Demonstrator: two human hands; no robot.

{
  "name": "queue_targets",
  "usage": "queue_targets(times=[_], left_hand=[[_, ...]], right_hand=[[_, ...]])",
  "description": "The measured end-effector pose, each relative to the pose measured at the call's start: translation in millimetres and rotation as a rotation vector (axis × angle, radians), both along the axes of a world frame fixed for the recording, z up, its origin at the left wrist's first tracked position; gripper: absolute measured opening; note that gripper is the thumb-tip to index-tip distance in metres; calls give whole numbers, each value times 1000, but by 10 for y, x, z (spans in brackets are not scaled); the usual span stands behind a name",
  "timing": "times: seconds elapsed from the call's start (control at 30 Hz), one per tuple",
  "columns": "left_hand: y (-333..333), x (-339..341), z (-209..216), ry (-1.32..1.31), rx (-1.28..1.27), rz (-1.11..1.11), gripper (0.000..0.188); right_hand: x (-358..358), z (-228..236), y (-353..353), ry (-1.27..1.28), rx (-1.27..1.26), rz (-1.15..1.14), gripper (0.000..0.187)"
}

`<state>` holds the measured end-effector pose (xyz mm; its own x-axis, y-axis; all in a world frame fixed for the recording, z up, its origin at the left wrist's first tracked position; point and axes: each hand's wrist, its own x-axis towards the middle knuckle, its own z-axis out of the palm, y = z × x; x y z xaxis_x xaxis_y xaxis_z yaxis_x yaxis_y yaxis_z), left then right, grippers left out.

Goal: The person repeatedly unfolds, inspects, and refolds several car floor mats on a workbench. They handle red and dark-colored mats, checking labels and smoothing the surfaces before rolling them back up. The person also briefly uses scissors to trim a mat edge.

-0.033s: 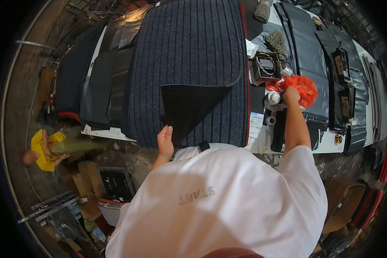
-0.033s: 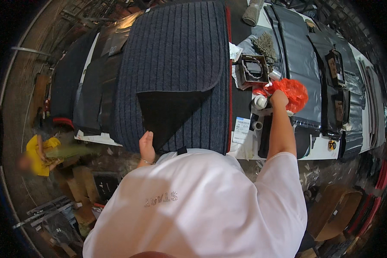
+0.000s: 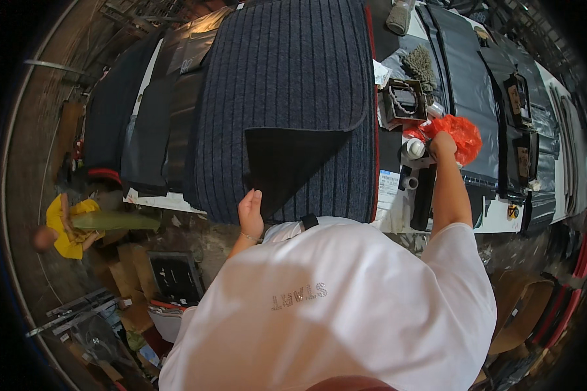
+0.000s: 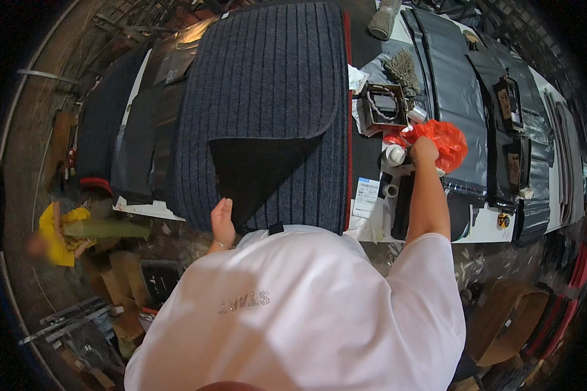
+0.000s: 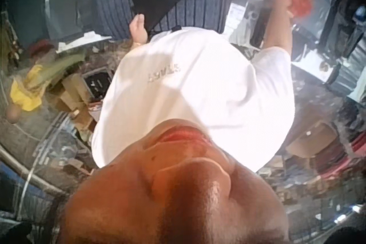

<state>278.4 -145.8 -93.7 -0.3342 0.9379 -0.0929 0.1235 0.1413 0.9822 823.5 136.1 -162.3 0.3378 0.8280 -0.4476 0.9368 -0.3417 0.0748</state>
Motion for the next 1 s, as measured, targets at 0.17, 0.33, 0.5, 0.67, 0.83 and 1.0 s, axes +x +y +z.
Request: queue_targets(times=[0.17, 0.33, 0.5, 0.67, 0.83, 1.0], left_hand=[[105, -16, -12, 164, 24, -23, 33], [85, -21, 70, 53, 18, -61, 34], [51, 144, 238, 11, 101, -206, 26], [66, 261, 708, 749, 216, -805, 64], [203, 282, 744, 741, 164, -903, 71], [320, 263, 860, 696, 127, -962, 70]], right_hand=[[501, -110, 49, 5, 32, 126, 30], [533, 275, 14, 821, 268, 31, 24], [-119, 1212, -721, 1549, 422, -223, 23], [-829, 1732, -1202, 1653, 690, -229, 17], [-1753, 1847, -1256, 1224, 613, 64, 28], [-2534, 1510, -1507, 579, 660, 347, 33]])
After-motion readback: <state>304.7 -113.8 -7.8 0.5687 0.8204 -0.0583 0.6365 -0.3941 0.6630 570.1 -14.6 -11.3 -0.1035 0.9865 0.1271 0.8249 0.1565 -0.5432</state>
